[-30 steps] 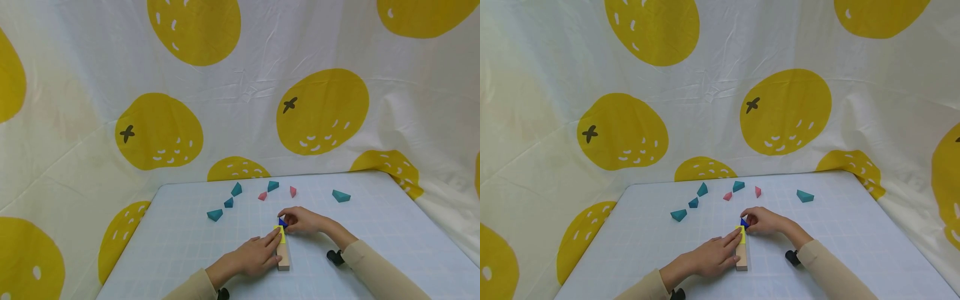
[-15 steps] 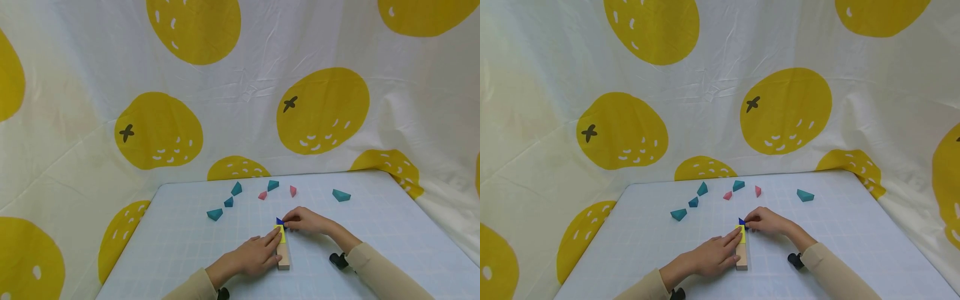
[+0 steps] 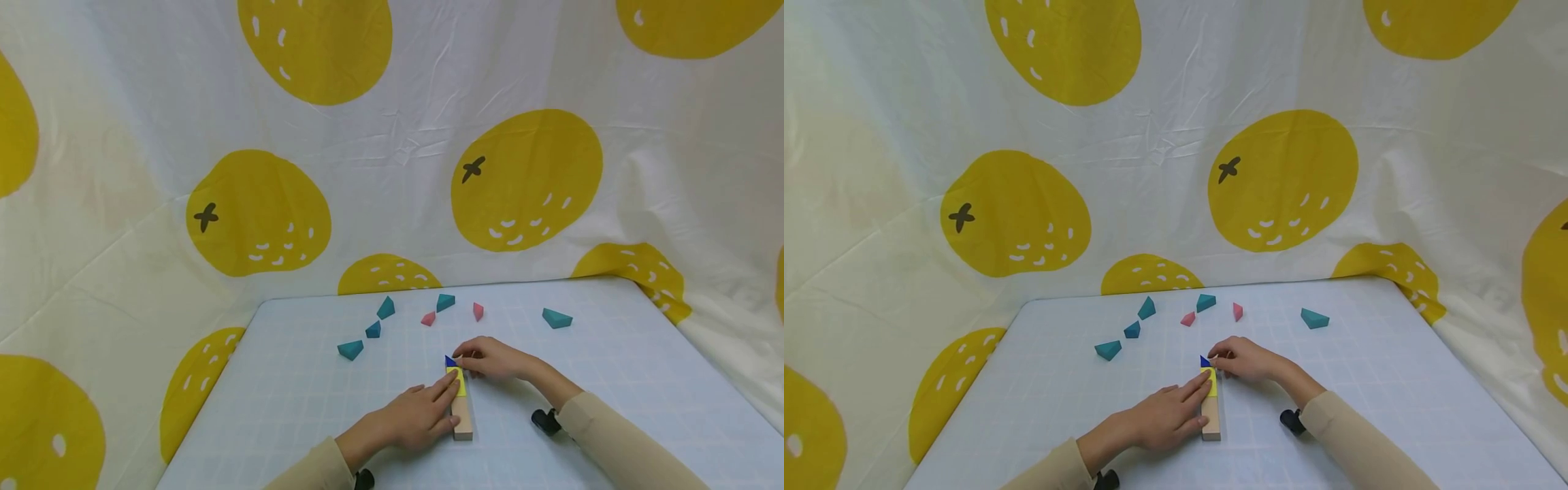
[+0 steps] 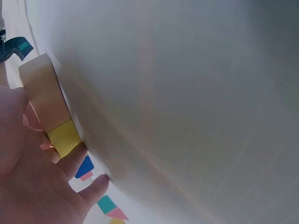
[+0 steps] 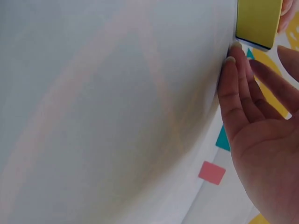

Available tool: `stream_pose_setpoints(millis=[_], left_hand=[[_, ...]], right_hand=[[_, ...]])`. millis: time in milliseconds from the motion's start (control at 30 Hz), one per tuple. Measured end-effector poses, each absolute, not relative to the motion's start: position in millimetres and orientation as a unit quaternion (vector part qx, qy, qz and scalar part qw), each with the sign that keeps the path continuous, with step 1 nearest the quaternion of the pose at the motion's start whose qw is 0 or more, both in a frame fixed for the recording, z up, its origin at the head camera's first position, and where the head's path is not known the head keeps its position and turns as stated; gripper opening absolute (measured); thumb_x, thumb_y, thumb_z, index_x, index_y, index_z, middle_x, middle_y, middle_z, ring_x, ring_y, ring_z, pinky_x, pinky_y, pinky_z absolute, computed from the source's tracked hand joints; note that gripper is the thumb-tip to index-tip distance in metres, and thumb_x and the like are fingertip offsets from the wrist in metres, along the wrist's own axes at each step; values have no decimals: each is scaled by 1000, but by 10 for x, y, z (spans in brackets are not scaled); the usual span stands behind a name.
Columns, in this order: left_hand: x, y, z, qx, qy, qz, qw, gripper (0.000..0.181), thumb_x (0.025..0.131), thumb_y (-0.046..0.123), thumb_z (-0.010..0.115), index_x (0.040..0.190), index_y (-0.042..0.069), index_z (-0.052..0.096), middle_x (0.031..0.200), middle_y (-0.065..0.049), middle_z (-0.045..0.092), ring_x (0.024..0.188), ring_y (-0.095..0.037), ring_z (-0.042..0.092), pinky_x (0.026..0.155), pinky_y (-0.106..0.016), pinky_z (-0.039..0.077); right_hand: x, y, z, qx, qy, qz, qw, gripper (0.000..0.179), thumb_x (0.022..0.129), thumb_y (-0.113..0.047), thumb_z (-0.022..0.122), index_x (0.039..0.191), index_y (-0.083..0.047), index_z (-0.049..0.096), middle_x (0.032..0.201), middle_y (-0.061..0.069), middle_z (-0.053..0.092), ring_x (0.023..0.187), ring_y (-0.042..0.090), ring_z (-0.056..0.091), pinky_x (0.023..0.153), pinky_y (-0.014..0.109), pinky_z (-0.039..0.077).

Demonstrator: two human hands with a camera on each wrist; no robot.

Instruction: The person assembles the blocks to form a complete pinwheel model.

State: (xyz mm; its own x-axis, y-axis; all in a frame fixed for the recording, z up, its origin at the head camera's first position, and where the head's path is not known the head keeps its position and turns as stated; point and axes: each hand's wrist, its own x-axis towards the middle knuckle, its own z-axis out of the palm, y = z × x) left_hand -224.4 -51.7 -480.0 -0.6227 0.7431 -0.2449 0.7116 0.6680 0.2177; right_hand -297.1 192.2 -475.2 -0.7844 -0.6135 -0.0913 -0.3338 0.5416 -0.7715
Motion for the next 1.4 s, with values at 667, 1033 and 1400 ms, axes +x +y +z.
stream_pose_setpoints(millis=[667,1033,1400], left_hand=[[-2239,-523,-4798,407,899,48,156,73,106,63,26,165,20,17,172,7,5,154,-10,22,116,-48,39],[-2226,-541,-4801,413,896,53,156,74,106,63,24,165,19,18,172,6,6,154,-11,23,115,-48,39],[-2225,-521,-4803,405,899,49,159,74,106,63,26,165,19,18,172,6,7,153,-10,25,116,-47,39]], right_hand=[[-3043,1773,-4747,-278,854,-392,199,29,106,-20,56,133,-13,66,110,0,64,97,21,56,84,35,48],[-3014,1790,-4734,-269,860,-388,195,34,104,-23,59,136,-11,64,105,1,65,93,21,57,82,33,50],[-2921,2010,-4656,-252,881,-366,162,34,102,-23,64,133,-9,64,106,1,65,90,18,59,78,29,55]])
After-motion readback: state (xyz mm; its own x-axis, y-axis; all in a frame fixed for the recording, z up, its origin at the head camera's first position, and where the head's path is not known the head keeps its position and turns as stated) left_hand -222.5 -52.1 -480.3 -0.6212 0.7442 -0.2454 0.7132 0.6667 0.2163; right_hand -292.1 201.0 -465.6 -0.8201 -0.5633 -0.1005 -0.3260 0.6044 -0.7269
